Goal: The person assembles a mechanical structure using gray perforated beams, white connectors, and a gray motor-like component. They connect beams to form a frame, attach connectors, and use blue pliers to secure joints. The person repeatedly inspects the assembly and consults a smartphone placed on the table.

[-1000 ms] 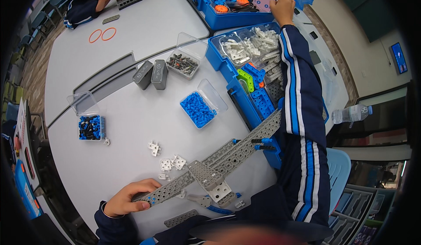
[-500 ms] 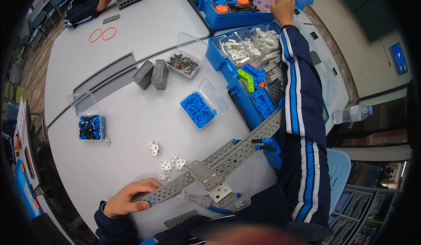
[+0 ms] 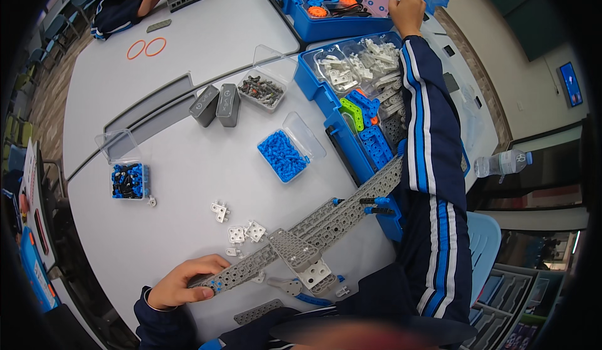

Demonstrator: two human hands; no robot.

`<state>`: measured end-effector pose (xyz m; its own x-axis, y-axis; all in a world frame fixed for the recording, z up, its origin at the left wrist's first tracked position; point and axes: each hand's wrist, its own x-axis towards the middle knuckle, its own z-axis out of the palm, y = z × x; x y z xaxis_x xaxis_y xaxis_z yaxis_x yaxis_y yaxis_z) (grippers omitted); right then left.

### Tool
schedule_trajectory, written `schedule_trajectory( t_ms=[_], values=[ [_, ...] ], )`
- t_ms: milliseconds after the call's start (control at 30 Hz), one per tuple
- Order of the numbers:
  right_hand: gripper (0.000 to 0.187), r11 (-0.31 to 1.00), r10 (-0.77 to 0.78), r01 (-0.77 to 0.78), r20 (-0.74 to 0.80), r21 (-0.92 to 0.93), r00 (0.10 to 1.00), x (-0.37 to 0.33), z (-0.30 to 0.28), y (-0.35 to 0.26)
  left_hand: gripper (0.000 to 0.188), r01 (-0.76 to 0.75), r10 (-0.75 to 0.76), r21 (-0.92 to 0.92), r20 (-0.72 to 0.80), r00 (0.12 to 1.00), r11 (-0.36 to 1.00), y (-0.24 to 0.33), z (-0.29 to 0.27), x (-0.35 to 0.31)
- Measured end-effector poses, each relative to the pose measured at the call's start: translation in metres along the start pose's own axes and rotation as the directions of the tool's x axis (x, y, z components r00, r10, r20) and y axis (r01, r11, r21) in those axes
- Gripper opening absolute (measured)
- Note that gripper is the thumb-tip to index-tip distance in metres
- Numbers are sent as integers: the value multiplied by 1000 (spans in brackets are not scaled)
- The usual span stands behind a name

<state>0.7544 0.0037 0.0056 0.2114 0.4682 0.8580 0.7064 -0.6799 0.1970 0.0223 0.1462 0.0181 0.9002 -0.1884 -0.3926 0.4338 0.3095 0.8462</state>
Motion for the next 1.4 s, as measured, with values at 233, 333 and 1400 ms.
schedule_trajectory(
  t_ms=[233,333,1400],
  values=[
    [35,999,-40,40,4,-1,999,-1,1,1,38,7,-7,0,-3,1000,1000,1,0,0],
    [35,999,-46,46,11,4,999,-1,-1,0,39,4,-4,-2,-3,1000,1000,1,1,1],
    [33,996,-94,93,93,18,991,-8,-12,-8,40,-9,9,11,1,1000,1000,2,0,2]
  ],
)
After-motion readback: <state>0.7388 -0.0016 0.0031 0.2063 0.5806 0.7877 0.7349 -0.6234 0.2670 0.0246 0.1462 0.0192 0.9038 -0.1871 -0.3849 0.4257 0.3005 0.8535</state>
